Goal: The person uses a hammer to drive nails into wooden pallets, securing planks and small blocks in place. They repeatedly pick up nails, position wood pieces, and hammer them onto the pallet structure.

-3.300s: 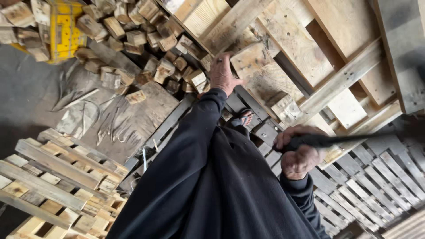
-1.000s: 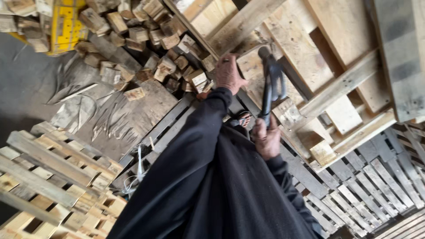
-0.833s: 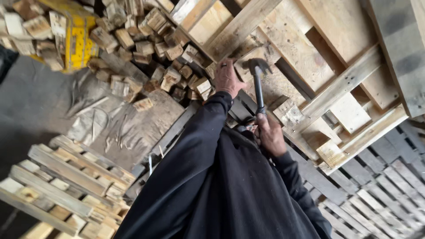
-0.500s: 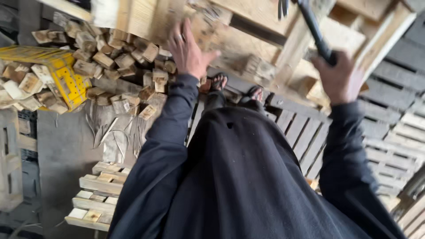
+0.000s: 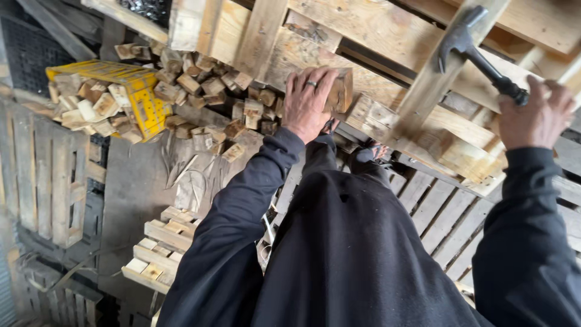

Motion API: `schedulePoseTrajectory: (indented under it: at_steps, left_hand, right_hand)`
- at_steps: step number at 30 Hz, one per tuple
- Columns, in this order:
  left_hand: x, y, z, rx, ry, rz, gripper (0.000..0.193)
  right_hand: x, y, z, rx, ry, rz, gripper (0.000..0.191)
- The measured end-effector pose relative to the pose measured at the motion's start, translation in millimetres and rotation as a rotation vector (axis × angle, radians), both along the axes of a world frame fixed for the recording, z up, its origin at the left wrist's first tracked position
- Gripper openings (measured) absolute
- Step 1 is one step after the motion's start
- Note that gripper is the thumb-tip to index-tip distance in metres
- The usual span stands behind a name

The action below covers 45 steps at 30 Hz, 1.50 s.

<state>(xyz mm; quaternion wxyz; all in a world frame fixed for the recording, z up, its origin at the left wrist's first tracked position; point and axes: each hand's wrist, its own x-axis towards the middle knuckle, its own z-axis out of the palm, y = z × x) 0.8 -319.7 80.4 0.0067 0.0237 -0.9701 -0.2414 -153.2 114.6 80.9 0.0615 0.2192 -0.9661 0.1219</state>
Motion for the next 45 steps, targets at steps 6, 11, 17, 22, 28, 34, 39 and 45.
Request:
schedulePoseTrajectory:
  at_steps: [6,11,17,22,28,34,39,45]
  left_hand:
    - [49.1,-59.8,-2.0,-0.153,-0.234,-0.138,0.087]
    - [101.3,-65.0,-9.0,0.018,-0.447,0.053,0.1]
    - [138.2,-76.1,-14.2,0.194,-0.346,0.297,0.091]
    - [136.5,-108.8,-23.5,0.289,-0.207,0.329,0.092]
    - [111.5,-146.6,-12.3,0.32,-0.069,0.229,0.096]
    - [67.1,-131.4,-12.4,0.263,0.07,0.013,0.096]
    - [-9.5,-131.1,-52.2,-0.024,0.081,-0.361,0.071]
    - [-10.5,-154.8,-59.0,-0.248,-0.04,-0.551,0.074]
  right_hand:
    - [89.0,-98.5,61.5,-0.299,-0.101,0.113,0.027]
    - [147.5,-259.4,42.1,-0.564,-0.52,0.517,0.033]
    - [98.9,-400.0,-26.8,-0.124,-0.479,1.085,0.037]
    - [49.6,-443.9,-100.4,-0.025,-0.5,1.353,0.058]
    - [-51.7,-425.0,-96.3,0.413,0.026,1.139,0.076]
    - [-80.8,-309.7,-14.3,0.143,0.042,0.485,0.034]
    - [28.6,-225.2,22.4,-0.1,-0.262,0.144,0.009]
    - [135.7,-161.8,45.3,-0.155,-0.252,-0.196,0.013]
